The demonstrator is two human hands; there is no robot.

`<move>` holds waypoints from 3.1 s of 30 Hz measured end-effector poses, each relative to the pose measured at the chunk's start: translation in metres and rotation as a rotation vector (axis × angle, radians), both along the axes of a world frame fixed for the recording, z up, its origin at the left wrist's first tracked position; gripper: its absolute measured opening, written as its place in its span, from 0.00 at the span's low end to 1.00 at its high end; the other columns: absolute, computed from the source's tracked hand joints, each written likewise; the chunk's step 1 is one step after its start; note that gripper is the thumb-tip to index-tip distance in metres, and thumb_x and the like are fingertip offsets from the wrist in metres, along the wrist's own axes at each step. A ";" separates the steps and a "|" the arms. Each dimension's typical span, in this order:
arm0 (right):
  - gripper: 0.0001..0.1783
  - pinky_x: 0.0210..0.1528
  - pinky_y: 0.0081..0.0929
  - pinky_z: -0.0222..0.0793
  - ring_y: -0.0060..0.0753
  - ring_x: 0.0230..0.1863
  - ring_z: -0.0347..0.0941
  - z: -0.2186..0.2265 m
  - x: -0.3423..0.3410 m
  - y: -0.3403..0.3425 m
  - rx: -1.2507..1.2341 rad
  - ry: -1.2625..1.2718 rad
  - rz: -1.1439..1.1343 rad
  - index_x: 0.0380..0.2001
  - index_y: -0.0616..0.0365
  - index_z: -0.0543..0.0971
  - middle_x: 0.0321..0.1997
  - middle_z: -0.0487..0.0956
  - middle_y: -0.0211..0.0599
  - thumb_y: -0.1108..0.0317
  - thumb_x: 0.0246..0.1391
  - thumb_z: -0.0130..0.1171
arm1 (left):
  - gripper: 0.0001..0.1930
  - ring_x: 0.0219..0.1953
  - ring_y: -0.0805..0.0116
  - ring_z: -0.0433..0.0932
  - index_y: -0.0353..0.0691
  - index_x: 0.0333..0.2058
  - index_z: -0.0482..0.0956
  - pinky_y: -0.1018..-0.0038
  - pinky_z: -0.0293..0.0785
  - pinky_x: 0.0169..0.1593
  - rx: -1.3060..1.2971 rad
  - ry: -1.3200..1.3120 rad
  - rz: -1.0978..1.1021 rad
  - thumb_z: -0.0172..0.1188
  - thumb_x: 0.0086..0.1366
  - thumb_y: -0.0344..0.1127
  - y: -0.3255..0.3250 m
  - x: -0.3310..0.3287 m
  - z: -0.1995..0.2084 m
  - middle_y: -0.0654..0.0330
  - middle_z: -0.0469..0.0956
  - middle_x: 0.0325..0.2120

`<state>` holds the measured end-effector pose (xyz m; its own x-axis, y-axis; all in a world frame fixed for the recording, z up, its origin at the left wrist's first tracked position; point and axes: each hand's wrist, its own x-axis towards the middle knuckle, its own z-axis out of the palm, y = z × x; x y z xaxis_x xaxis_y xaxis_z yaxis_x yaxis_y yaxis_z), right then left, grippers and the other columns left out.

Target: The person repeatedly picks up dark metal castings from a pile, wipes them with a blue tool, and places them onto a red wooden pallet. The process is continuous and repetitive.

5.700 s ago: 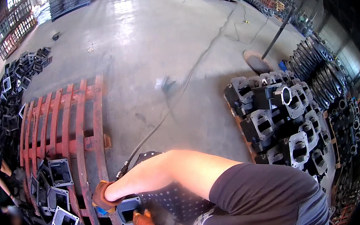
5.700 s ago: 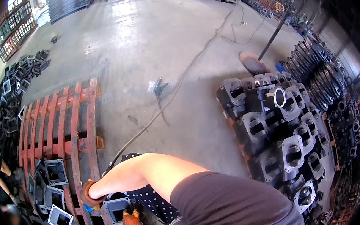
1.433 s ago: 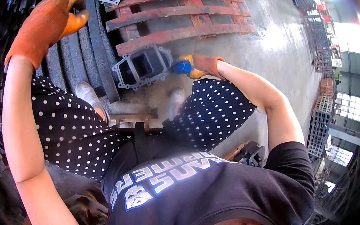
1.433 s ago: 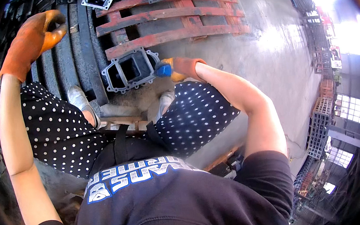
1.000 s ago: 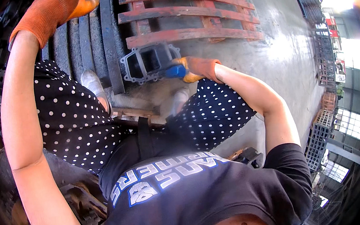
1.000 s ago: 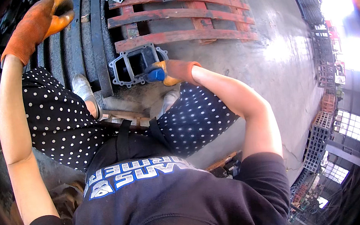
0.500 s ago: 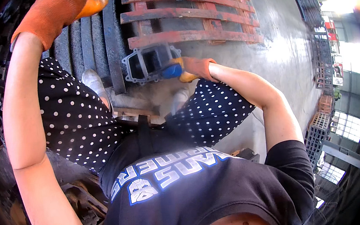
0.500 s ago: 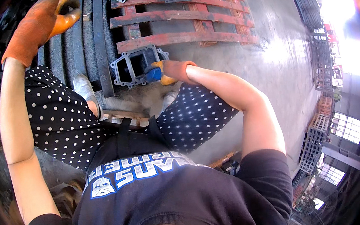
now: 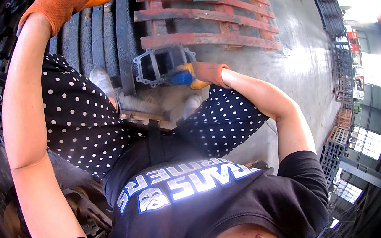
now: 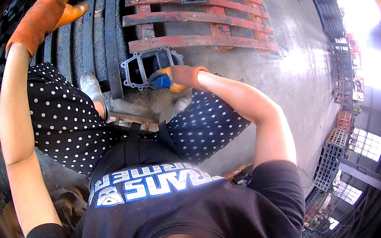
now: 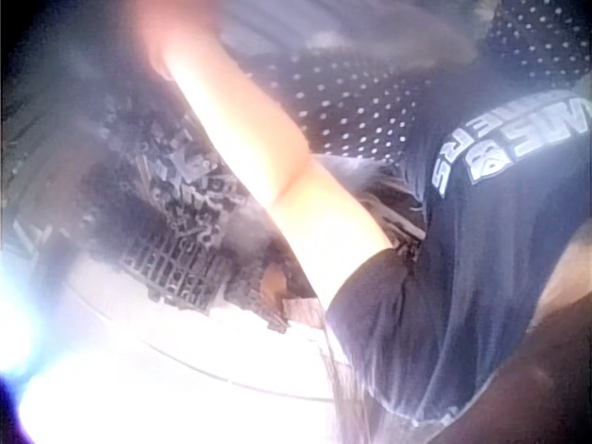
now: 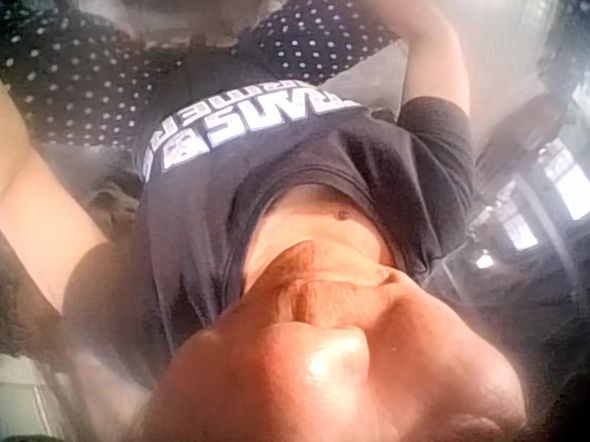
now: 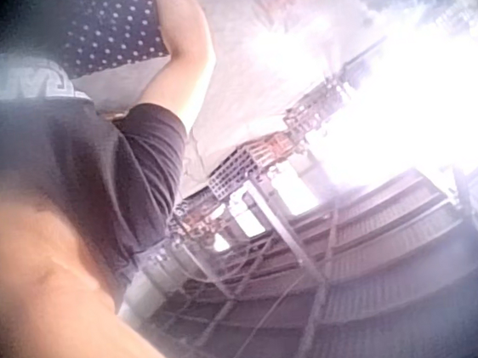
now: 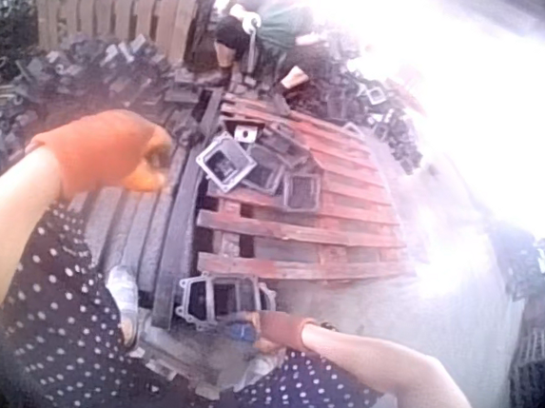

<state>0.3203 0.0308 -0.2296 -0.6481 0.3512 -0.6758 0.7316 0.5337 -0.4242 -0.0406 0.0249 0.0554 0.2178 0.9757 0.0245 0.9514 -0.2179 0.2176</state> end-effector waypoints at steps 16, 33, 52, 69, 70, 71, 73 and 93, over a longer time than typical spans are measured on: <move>0.29 0.41 0.34 0.72 0.46 0.40 0.79 0.069 -0.044 0.003 -0.055 -0.068 0.016 0.54 0.49 0.75 0.40 0.81 0.48 0.68 0.44 0.61 | 0.19 0.40 0.48 0.79 0.39 0.40 0.81 0.60 0.74 0.44 0.086 -0.004 0.033 0.61 0.54 0.46 -0.015 0.023 0.018 0.46 0.80 0.34; 0.24 0.40 0.31 0.71 0.33 0.37 0.76 0.053 -0.048 0.077 0.203 0.032 -0.300 0.47 0.54 0.77 0.38 0.81 0.40 0.57 0.45 0.60 | 0.18 0.38 0.60 0.80 0.39 0.44 0.76 0.70 0.77 0.45 0.276 0.031 0.084 0.69 0.55 0.31 0.007 -0.052 -0.033 0.55 0.79 0.35; 0.26 0.37 0.38 0.74 0.48 0.32 0.79 0.118 -0.057 0.075 0.174 0.102 -0.329 0.45 0.54 0.79 0.35 0.83 0.46 0.64 0.37 0.68 | 0.12 0.37 0.52 0.79 0.39 0.37 0.80 0.64 0.74 0.43 0.170 0.065 0.045 0.63 0.59 0.39 0.015 -0.034 -0.035 0.50 0.80 0.32; 0.23 0.42 0.38 0.74 0.46 0.44 0.80 0.008 0.073 0.138 0.495 -0.193 -0.609 0.43 0.58 0.81 0.43 0.81 0.50 0.57 0.45 0.62 | 0.19 0.33 0.52 0.80 0.45 0.40 0.79 0.60 0.76 0.39 -0.277 0.548 -0.464 0.66 0.51 0.47 0.028 0.036 -0.089 0.52 0.80 0.27; 0.23 0.43 0.38 0.74 0.46 0.45 0.79 0.021 0.070 0.132 0.508 -0.179 -0.649 0.44 0.58 0.80 0.44 0.81 0.49 0.57 0.46 0.61 | 0.15 0.30 0.53 0.80 0.45 0.32 0.80 0.60 0.75 0.35 -0.290 0.617 -0.611 0.64 0.49 0.47 0.018 0.051 -0.093 0.52 0.79 0.23; 0.16 0.40 0.39 0.75 0.48 0.41 0.80 0.020 0.082 0.132 0.663 -0.305 -0.499 0.36 0.60 0.83 0.39 0.82 0.50 0.61 0.49 0.56 | 0.11 0.27 0.53 0.79 0.46 0.25 0.78 0.59 0.73 0.34 -0.358 0.616 -0.693 0.63 0.45 0.45 0.015 0.065 -0.105 0.54 0.77 0.19; 0.22 0.49 0.40 0.73 0.46 0.51 0.77 0.065 0.046 0.116 0.561 -0.267 -0.632 0.46 0.57 0.78 0.50 0.79 0.47 0.55 0.53 0.54 | 0.07 0.26 0.55 0.79 0.48 0.23 0.77 0.60 0.69 0.32 -0.398 0.600 -0.864 0.61 0.42 0.39 0.011 0.076 -0.140 0.57 0.77 0.19; 0.17 0.44 0.39 0.76 0.45 0.45 0.80 0.110 0.025 0.105 0.418 -0.257 -0.843 0.39 0.50 0.83 0.43 0.82 0.43 0.55 0.47 0.61 | 0.13 0.48 0.59 0.75 0.52 0.31 0.84 0.49 0.51 0.64 -0.019 0.517 -1.057 0.48 0.63 0.36 0.002 0.167 -0.398 0.62 0.81 0.34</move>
<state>0.3452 0.1353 -0.1199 0.0758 0.8756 -0.4770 0.9863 -0.1363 -0.0935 0.1260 0.0267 -0.3423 0.8987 0.3033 -0.3168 0.2758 -0.9524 -0.1296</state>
